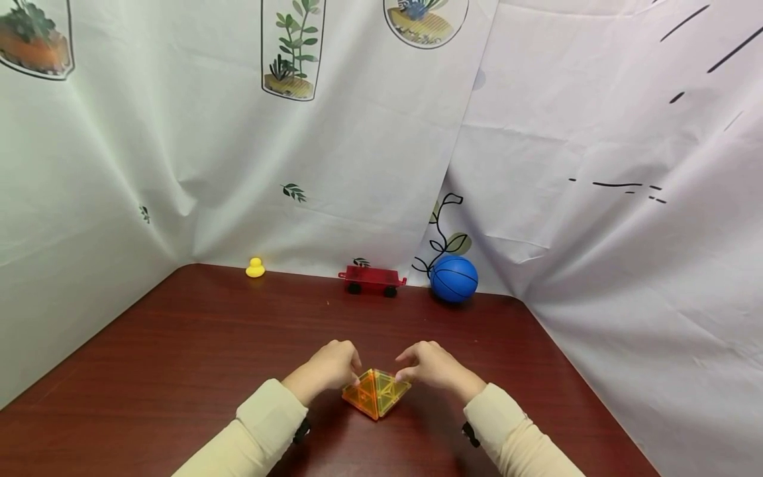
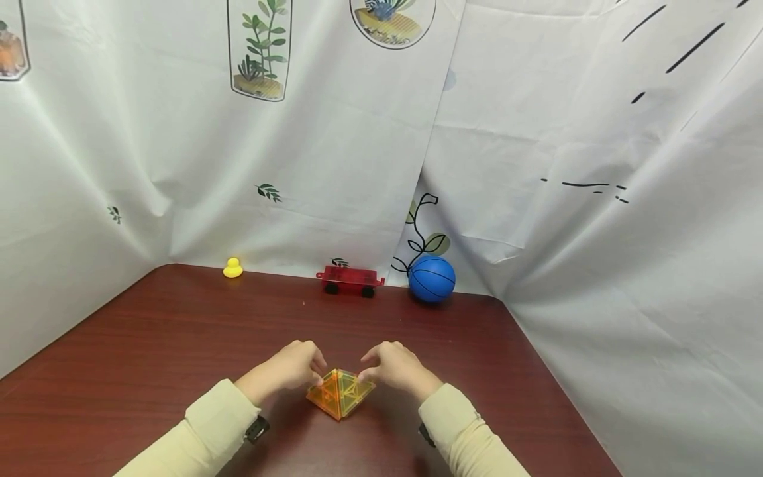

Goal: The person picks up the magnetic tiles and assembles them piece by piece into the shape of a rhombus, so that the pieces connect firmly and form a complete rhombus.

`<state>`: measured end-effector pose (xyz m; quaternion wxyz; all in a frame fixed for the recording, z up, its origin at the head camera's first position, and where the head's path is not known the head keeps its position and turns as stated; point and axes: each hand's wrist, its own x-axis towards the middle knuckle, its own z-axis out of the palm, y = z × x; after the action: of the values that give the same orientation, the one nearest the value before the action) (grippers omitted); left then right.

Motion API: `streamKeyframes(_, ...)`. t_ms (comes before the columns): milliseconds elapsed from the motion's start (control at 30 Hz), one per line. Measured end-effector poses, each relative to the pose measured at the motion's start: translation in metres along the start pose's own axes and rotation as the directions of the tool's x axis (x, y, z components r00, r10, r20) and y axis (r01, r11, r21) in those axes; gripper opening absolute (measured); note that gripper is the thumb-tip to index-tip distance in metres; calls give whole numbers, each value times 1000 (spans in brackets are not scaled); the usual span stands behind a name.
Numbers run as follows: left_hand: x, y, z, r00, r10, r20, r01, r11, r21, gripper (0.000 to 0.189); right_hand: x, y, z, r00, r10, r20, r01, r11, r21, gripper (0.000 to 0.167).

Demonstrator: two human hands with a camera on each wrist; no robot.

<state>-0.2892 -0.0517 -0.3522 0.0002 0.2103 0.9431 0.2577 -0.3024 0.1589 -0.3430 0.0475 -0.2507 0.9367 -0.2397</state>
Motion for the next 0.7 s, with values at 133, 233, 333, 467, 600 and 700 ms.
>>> streamKeyframes(133, 1, -3, -5, 1000, -23, -9, 23, 999, -26, 23, -2, 2, -5, 1000, -3, -12, 3, 1000, 8, 32)
streamKeyframes(233, 2, -4, -9, 999, -48, -23, 47, 998, -37, 23, -3, 5, -9, 1000, -6, -25, 6, 1000, 5, 33)
streamKeyframes(333, 3, -6, -13, 997, -59, -42, 58, 998, -29, 23, -4, 7, -13, 999, 7, -44, -7, 1000, -13, 32)
streamKeyframes(467, 5, -7, -19, 995, -77, -55, 76, 997, -19, 26, -4, 10, -20, 997, 28, -74, -30, 999, -24, 32)
streamKeyframes(600, 6, -9, -28, 992, -104, -69, 104, 995, 4, 32, -5, 13, -28, 990, 48, -131, -55, 998, -43, 32)
streamKeyframes(700, 7, -10, -36, 988, -129, -85, 131, 991, 15, 37, -6, 16, -35, 980, 72, -183, -84, 995, -55, 32)
